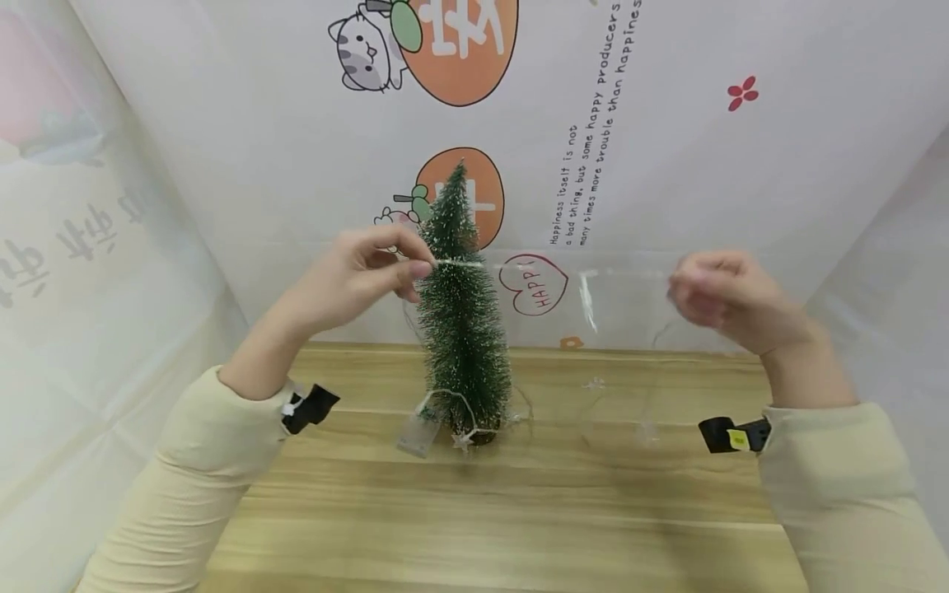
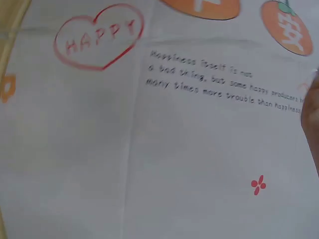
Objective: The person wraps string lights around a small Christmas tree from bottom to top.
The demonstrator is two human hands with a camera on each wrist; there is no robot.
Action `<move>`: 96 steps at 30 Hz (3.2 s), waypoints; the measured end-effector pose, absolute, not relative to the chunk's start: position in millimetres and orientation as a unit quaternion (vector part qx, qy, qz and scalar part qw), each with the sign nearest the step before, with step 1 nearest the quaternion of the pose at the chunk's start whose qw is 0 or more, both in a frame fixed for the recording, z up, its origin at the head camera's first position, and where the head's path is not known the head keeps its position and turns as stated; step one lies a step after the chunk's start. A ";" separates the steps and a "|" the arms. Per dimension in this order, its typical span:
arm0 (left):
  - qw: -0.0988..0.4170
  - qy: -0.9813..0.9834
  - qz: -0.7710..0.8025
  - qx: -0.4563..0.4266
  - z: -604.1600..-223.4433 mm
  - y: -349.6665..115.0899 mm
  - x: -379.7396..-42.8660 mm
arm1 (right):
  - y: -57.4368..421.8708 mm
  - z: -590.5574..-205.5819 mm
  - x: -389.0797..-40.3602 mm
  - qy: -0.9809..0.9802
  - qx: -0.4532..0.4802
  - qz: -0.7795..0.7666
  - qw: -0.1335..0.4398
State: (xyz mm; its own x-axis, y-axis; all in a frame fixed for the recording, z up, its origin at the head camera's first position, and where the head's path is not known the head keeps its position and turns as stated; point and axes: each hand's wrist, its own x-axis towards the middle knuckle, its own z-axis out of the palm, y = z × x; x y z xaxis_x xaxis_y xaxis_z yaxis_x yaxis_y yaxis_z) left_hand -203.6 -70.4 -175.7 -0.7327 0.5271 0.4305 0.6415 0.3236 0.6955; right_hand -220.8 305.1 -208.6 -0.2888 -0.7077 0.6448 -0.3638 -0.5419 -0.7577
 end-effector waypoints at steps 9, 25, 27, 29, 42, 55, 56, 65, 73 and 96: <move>0.113 -0.749 -0.543 -0.363 -166.7 -95.6 -213.4 | 301.1 -172.0 -222.7 0.255 -0.535 -0.783 0.189; 0.259 -0.805 -0.424 -0.324 -173.6 -118.9 -238.2 | 263.6 -111.2 -243.1 0.300 -0.334 -0.882 0.143; 0.250 -0.802 -0.459 -0.288 -174.2 -120.1 -241.7 | 255.2 -107.6 -244.9 0.289 -0.312 -0.896 0.131; 0.236 -0.789 -0.503 -0.263 -174.8 -121.2 -244.8 | 247.5 -104.8 -247.2 0.284 -0.301 -0.902 0.123; 0.146 -0.727 -0.638 -0.210 -174.4 -119.5 -266.1 | 212.7 -100.0 -264.8 0.296 -0.226 -0.922 0.109; 0.046 -0.697 -0.694 -0.175 -183.4 -109.3 -286.8 | 216.2 -134.7 -290.8 0.308 -0.218 -0.914 0.149; 0.046 -0.699 -0.694 -0.168 -185.2 -108.1 -288.4 | 217.0 -138.8 -292.7 0.308 -0.220 -0.913 0.152; 0.107 -0.749 -0.647 -0.096 -201.4 -105.8 -303.1 | 230.2 -165.7 -301.7 0.327 -0.182 -0.918 0.131; 0.161 -0.870 -0.466 -0.027 -214.2 -110.0 -309.0 | 246.1 -178.7 -308.4 0.320 -0.179 -0.921 0.132; 0.053 -0.747 -0.662 -0.032 -218.6 -94.9 -310.4 | 292.6 -202.8 -299.8 0.392 -0.148 -0.899 0.123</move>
State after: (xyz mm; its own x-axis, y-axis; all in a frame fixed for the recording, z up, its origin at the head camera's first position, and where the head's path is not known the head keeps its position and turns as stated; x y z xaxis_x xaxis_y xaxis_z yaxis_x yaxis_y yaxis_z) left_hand -310.4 -94.9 -218.6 -0.9923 -0.0221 0.1217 0.1182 0.1212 0.9856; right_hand -299.8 292.6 -202.8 -0.9256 -0.3382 0.1701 0.1053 -0.6616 -0.7424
